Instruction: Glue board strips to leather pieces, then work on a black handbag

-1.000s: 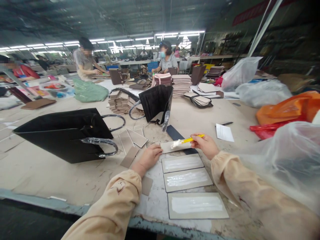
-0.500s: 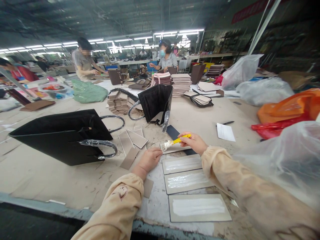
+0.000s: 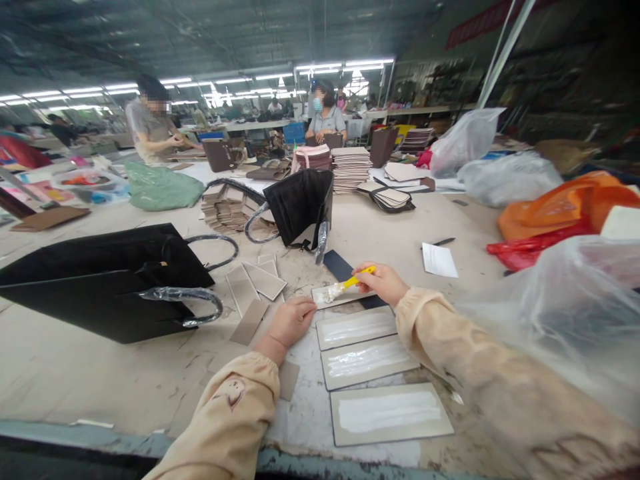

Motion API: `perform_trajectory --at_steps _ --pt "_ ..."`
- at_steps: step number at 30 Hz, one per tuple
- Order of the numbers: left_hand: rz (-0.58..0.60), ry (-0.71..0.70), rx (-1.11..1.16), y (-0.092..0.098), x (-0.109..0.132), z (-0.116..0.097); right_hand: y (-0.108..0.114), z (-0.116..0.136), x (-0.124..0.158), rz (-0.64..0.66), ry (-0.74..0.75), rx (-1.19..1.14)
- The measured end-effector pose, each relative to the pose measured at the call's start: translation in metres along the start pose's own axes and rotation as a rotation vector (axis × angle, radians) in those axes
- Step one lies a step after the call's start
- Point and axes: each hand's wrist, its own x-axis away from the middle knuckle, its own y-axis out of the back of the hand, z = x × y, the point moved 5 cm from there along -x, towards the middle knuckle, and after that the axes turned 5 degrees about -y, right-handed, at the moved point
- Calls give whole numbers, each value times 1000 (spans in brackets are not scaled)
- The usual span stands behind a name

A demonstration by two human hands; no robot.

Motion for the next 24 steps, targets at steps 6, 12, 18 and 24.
perform_trajectory --at_steps 6,12,18,24 --pt "17 -8 -41 2 -1 -2 28 0 8 -75 -34 16" --pt "12 -25 -52 2 -1 -2 43 -2 12 -98 -38 0" --pt "18 -22 -50 3 -2 -2 67 0 16 -157 -19 100" --pt "17 -18 -41 5 -3 -4 85 3 23 -220 -19 155"
